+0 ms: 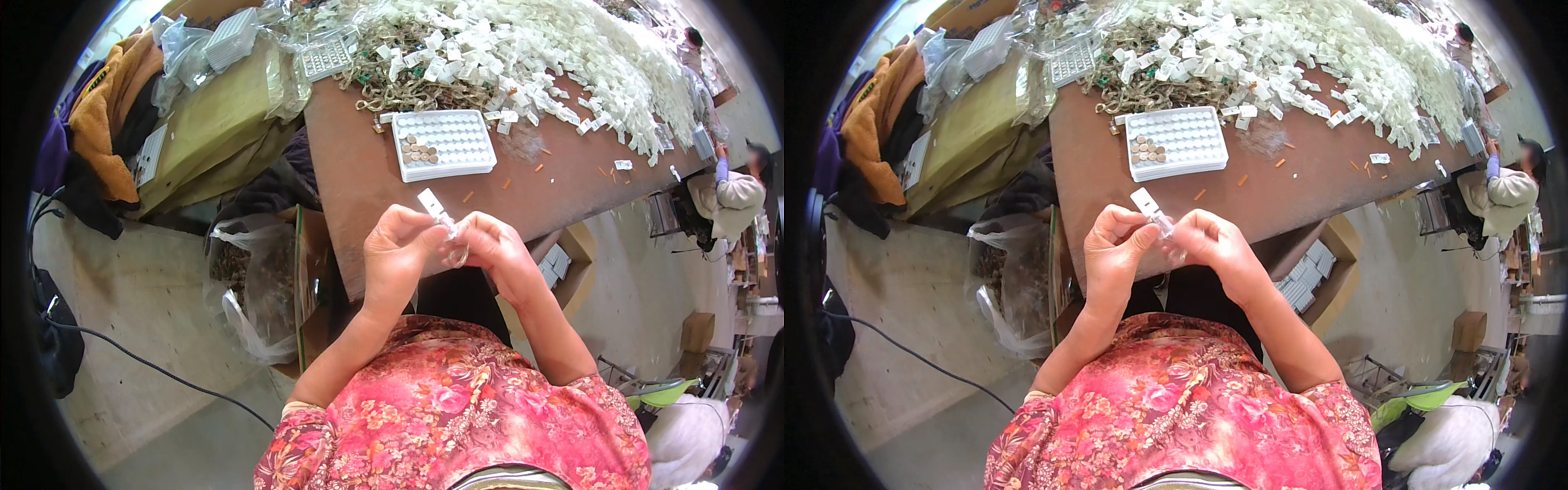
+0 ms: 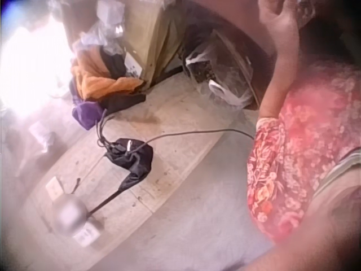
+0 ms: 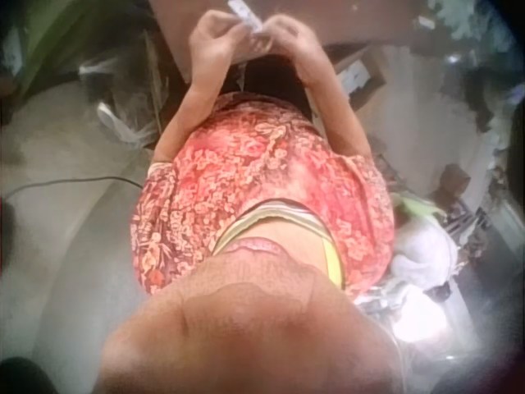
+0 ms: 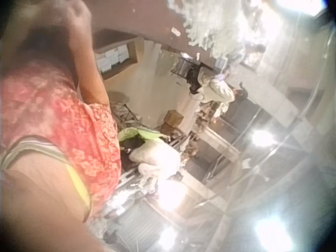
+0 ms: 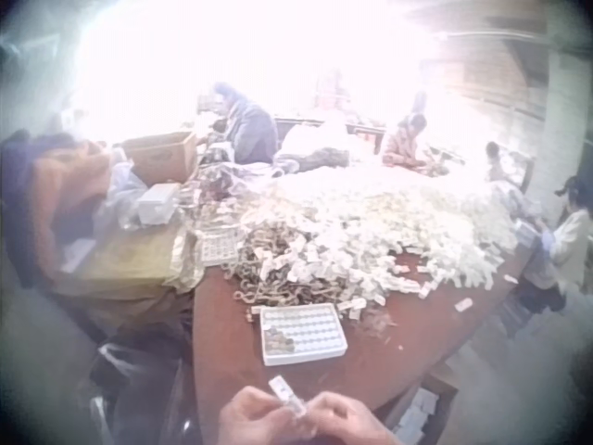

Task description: The person repeatedly picks small white LED modules from a pile on the table, inserts a tiny brown component into each, and places the assembled units into a white tray. The person occasionally activates the LED to check for illumination before continuing the cycle.

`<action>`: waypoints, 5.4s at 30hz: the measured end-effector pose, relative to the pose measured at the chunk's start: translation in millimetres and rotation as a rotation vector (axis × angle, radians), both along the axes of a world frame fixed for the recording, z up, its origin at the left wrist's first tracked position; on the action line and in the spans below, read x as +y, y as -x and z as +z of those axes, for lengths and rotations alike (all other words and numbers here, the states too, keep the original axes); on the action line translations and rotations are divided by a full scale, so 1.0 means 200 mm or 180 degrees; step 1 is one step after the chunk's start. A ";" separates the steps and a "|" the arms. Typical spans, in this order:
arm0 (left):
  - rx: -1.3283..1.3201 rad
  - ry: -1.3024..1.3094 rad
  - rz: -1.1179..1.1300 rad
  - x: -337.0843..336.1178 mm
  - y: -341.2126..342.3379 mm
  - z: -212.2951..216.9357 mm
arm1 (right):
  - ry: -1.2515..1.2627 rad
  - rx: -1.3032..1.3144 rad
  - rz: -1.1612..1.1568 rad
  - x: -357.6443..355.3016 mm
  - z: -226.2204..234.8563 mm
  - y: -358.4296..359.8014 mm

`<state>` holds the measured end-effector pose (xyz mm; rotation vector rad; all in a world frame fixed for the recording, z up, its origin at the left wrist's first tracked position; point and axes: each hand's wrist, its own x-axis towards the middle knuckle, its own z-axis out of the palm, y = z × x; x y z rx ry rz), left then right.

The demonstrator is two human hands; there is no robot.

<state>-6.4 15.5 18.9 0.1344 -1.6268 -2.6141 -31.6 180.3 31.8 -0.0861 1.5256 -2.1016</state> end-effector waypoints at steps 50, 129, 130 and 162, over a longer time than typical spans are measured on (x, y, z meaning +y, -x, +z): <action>0.0119 -0.0308 0.0312 0.01 -0.02 0.02 | -0.1504 0.4898 -0.0333 0.00 0.01 -0.01; -0.0372 -0.2403 0.0089 -0.04 0.22 -0.15 | -0.2623 0.2943 -0.0409 -0.13 0.08 0.56; -0.0363 -0.2369 0.0094 -0.04 0.22 -0.16 | -0.2742 0.3076 -0.0297 -0.13 0.08 0.55; 0.0138 -0.2225 -0.0183 -0.03 0.22 -0.20 | -0.2465 0.4074 0.0348 -0.19 0.16 0.36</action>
